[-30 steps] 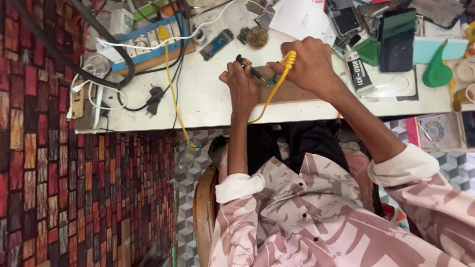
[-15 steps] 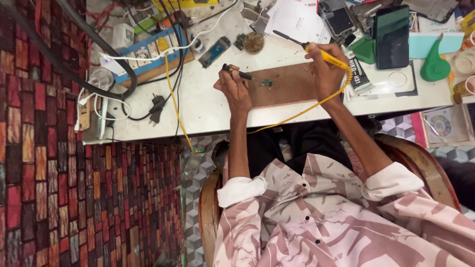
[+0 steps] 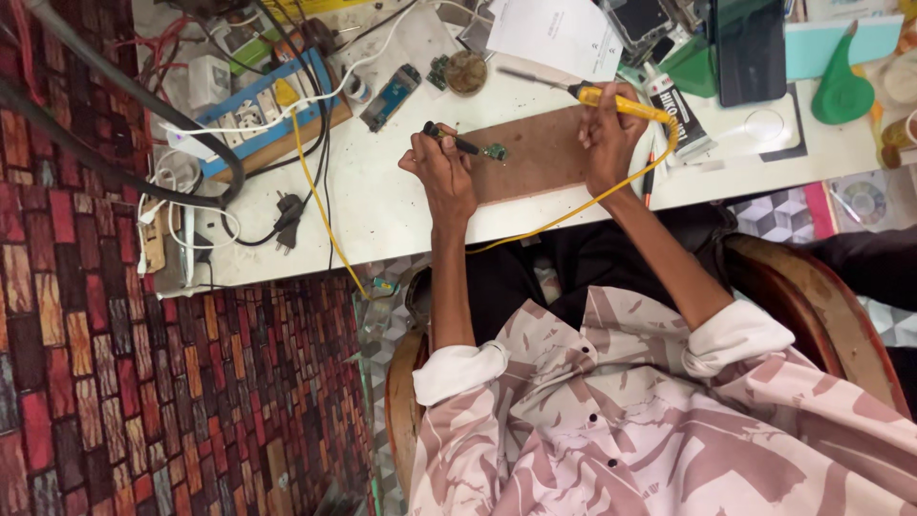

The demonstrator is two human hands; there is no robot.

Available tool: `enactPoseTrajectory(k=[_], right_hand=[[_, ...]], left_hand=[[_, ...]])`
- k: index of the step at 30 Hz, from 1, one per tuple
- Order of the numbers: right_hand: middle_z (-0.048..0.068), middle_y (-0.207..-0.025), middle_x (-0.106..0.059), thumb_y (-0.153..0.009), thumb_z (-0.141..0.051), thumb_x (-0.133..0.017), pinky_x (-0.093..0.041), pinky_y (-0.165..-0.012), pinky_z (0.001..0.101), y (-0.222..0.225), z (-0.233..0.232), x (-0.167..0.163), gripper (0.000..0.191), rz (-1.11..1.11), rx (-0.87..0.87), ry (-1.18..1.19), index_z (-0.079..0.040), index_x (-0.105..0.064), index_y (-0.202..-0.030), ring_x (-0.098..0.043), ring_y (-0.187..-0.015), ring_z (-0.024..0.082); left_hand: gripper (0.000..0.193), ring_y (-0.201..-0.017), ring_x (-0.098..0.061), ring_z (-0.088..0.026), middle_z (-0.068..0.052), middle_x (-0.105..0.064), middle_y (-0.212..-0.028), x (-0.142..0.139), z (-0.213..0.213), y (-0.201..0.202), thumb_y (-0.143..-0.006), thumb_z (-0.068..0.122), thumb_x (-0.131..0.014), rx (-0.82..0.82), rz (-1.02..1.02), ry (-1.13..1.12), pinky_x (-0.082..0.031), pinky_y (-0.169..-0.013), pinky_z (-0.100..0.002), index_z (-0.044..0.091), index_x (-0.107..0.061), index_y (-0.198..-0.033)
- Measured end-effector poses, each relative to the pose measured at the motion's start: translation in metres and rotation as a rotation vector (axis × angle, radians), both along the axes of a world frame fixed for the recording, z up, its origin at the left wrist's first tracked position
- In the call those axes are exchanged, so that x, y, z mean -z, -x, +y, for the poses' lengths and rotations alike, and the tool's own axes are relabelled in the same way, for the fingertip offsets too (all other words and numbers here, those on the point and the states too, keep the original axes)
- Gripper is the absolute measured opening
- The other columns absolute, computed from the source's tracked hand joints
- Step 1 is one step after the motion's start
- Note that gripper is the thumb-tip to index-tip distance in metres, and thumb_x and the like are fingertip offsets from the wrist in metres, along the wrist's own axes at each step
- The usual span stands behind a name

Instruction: The person is soldering a small green circuit board using a soldering iron and solder wire. They hold the board steady with one hand while applying heat and solder with the other, working on a wooden board placed on a cluttered workbench.

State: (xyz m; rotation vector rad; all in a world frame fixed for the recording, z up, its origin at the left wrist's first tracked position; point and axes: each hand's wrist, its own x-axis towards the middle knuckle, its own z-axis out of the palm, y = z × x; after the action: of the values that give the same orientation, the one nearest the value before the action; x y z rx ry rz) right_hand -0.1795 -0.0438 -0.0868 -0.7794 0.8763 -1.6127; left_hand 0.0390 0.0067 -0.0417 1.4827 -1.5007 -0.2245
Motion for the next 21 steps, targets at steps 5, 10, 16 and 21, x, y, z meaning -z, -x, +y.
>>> enactPoseTrajectory(k=[5, 10, 16, 21], right_hand=[[0.004, -0.078, -0.058, -0.113, -0.032, -0.061, -0.038, -0.049, 0.0245, 0.0, -0.01, -0.006, 0.031, -0.03, -0.017, -0.017, -0.005, -0.054, -0.1, -0.053, -0.056, 0.01], [0.008, -0.087, -0.065, -0.107, -0.033, -0.062, -0.043, -0.049, 0.0231, -0.012, -0.029, -0.02, 0.03, 0.011, -0.031, -0.031, -0.004, -0.059, -0.108, -0.062, -0.058, 0.011], [0.007, -0.091, -0.065, -0.111, -0.034, -0.062, -0.045, -0.056, 0.0217, -0.021, -0.031, -0.016, 0.031, 0.096, -0.073, 0.012, -0.003, -0.06, -0.11, -0.06, -0.064, 0.008], [0.007, -0.086, -0.065, -0.108, -0.031, -0.063, -0.043, -0.052, 0.022, -0.024, -0.039, -0.007, 0.028, 0.073, -0.051, -0.032, -0.004, -0.059, -0.106, -0.06, -0.061, 0.009]], left_hand=[[0.035, -0.077, -0.052, -0.015, -0.003, -0.056, -0.085, 0.0, -0.004, 0.004, -0.114, 0.028, -0.033, -0.02, 0.015, 0.017, -0.025, -0.102, -0.042, 0.004, -0.055, -0.103], [0.035, -0.074, -0.055, -0.013, -0.004, -0.052, -0.086, 0.005, -0.009, 0.006, -0.115, 0.03, -0.034, -0.113, 0.08, -0.008, -0.028, -0.102, -0.042, 0.003, -0.053, -0.102], [0.04, -0.076, -0.057, -0.013, -0.006, -0.049, -0.101, 0.013, -0.015, 0.0, -0.116, 0.033, -0.031, -0.134, 0.069, -0.029, -0.032, -0.096, -0.039, 0.002, -0.052, -0.103], [0.046, -0.068, -0.056, -0.012, -0.006, -0.047, -0.105, 0.019, -0.013, -0.003, -0.116, 0.036, -0.027, -0.07, 0.096, 0.016, -0.03, -0.104, -0.04, 0.001, -0.052, -0.099]])
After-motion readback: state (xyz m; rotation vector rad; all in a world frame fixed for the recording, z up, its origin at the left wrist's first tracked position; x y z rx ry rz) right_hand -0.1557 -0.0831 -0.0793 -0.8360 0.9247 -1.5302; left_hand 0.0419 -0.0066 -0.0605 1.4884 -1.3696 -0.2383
